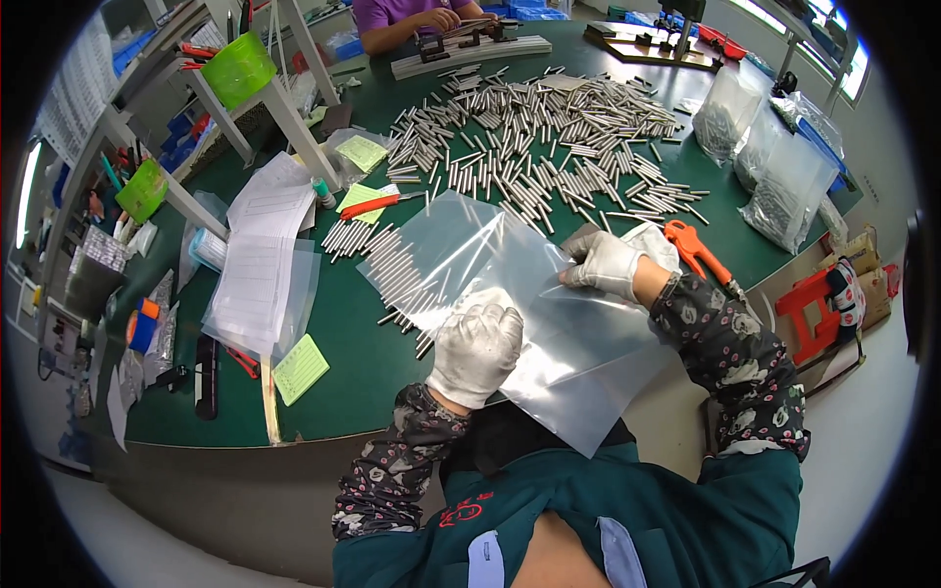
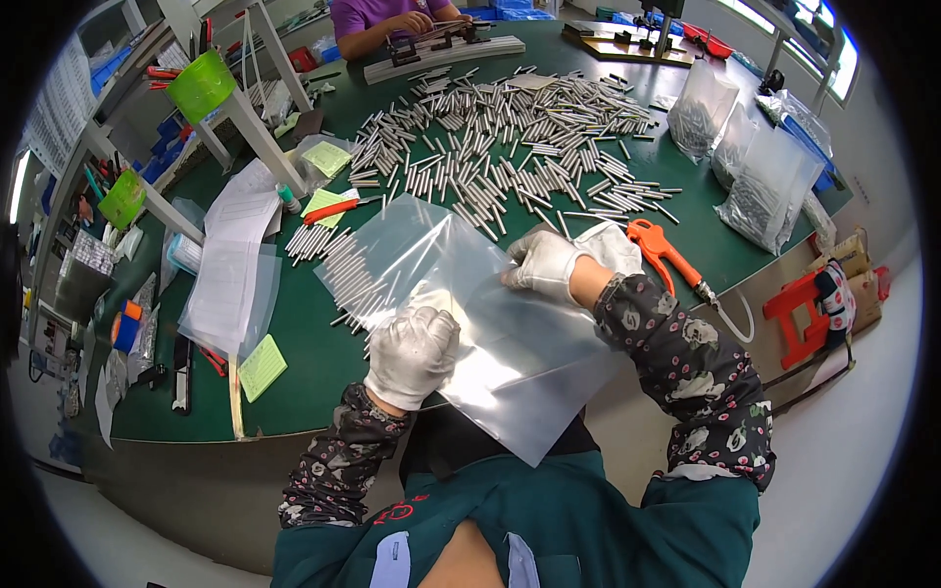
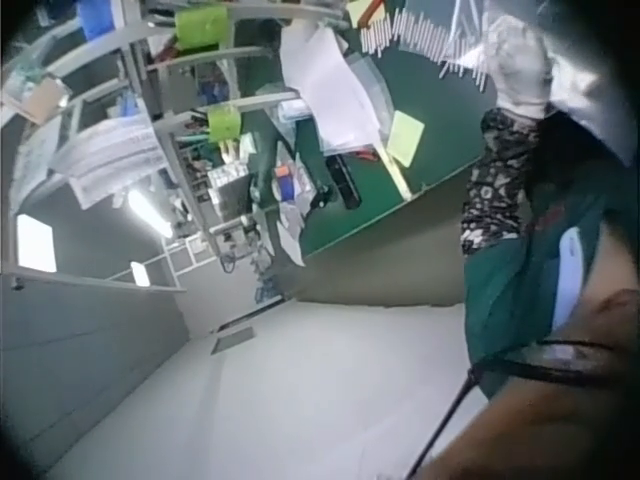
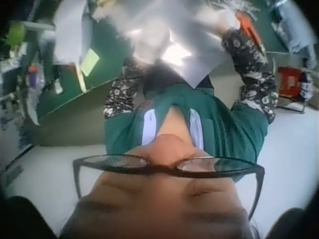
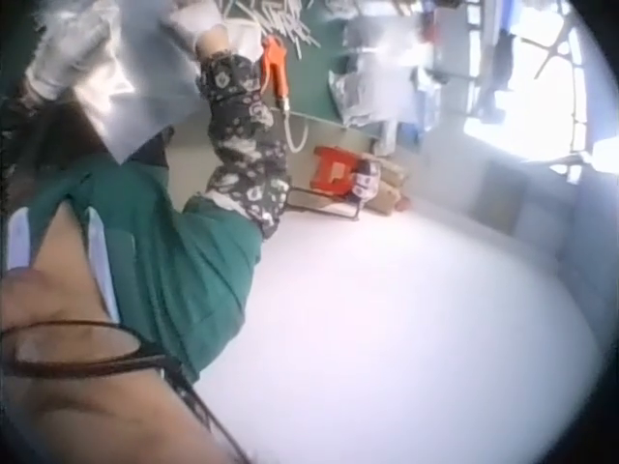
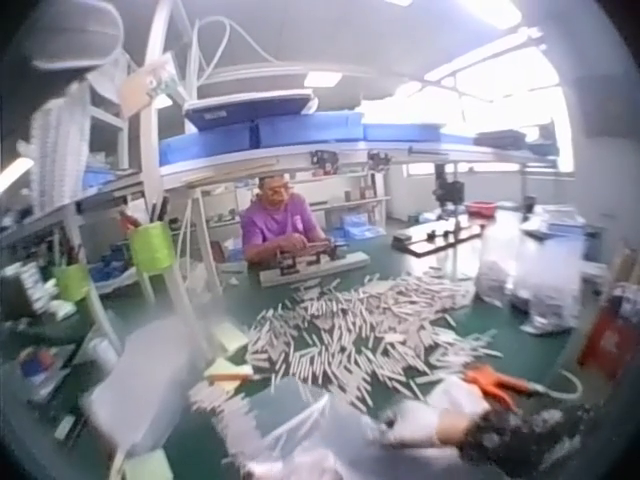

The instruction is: Cleaning, filing, and bagging small metal rods at a manufacturing workbench.

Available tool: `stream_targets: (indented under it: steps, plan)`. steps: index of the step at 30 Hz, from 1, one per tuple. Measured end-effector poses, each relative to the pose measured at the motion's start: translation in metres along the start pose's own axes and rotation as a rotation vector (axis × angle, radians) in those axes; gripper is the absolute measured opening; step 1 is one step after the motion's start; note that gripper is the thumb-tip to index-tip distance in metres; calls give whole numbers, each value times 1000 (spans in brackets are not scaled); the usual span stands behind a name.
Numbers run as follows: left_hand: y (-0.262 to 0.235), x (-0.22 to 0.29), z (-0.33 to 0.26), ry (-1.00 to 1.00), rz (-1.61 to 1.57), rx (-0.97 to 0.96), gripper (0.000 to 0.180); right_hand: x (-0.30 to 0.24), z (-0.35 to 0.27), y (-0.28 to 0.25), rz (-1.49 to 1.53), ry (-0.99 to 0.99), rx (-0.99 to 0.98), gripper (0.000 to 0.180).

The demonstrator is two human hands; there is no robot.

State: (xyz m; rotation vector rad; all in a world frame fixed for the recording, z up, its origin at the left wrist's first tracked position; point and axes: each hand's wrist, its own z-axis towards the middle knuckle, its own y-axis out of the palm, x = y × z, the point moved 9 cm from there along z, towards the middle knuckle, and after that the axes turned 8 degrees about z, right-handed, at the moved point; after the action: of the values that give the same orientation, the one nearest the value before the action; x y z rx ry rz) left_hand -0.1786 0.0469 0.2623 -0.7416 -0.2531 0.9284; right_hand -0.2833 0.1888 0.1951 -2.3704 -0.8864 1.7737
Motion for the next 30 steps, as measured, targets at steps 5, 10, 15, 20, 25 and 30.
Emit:
stream_targets:
  steps: [5,10,15,20,25,30]
  plan:
    - [-2,8,2,7,58,-37,5,-3,-9,-21,-70,-30,400,51]
    - [-8,9,2,25,28,-18,8,-21,-31,12,103,29,-19,34]
    - [-21,24,8,79,72,-62,6,-20,-34,-8,135,-134,329,32]
    - [-9,17,3,88,82,-110,8,-5,-41,15,356,-22,-4,35]
    - [-16,37,3,143,6,-118,12,16,-56,-5,180,1,318,38]
    - [-4,32,4,86,37,-198,6,14,-73,-1,219,-113,36,50]
